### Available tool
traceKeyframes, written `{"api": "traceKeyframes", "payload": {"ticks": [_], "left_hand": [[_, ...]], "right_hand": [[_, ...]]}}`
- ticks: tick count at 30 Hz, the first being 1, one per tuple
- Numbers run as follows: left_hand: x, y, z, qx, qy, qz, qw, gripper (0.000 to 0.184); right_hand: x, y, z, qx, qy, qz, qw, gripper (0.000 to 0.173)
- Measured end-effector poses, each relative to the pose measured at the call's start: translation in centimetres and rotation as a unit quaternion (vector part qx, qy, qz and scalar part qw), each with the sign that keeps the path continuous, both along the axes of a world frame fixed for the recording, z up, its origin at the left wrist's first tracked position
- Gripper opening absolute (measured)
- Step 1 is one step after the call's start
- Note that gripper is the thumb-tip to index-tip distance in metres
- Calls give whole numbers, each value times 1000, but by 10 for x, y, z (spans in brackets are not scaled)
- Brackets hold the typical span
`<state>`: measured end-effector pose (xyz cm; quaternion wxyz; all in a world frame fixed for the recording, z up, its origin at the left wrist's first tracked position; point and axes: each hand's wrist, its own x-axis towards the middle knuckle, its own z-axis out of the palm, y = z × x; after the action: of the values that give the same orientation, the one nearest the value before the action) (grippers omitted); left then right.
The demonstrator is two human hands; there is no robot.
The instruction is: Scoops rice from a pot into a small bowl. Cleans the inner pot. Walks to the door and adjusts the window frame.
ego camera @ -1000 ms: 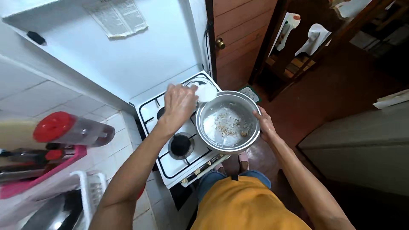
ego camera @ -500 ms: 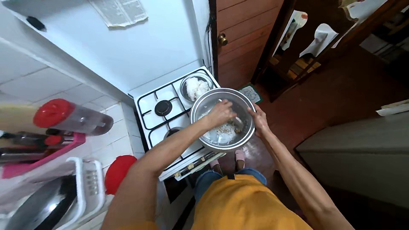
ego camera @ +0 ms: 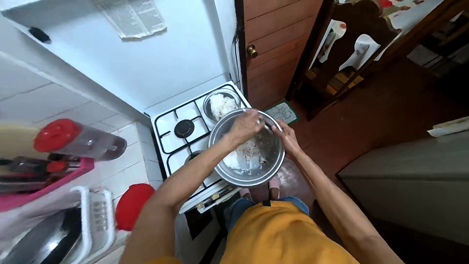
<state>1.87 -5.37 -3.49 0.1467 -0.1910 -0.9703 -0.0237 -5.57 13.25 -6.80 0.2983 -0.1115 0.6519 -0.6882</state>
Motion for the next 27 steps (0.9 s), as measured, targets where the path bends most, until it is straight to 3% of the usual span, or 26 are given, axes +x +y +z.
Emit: {"api": "traceKeyframes", "payload": {"ticks": [1,3,5,8,11,13,16,19,20,23,27], "left_hand": [[-1,1,-3,-7,21,50,999,15],[4,12,-23,1,28,68,997,13],[19,19,-34,-3,-21,31,999,18],[34,14,-17,-1,-79,-13,997,21],[22,3,2,20,-56,157,986,19],[15,0,-7,13,-71,249,966,17],[25,7,-14,34,-213,274,937,27],[39,15,6,24,-383,241,891,36],[39,16,10,32,-383,259,886,37],[28,8,-2,44,-250,341,905,38],[22,20,-23,65,-209,325,920,39]], "right_hand": [[0,-2,0,0,-5,1,1000,39],[-2,-2,0,1,-15,-5,1000,39],[-5,-1,-2,5,-25,-13,1000,40],[-3,1,-2,16,-26,-19,999,39],[-2,-2,1,12,-11,-3,1000,39],[1,-3,0,4,0,-4,1000,38],[-2,-3,0,-1,14,-8,1000,40],[-2,-1,-3,-5,18,4,1000,39],[-2,-1,-2,-4,22,9,1000,39],[-1,-2,-2,-8,20,14,1000,40],[-3,0,-1,-2,20,9,1000,41]]}}
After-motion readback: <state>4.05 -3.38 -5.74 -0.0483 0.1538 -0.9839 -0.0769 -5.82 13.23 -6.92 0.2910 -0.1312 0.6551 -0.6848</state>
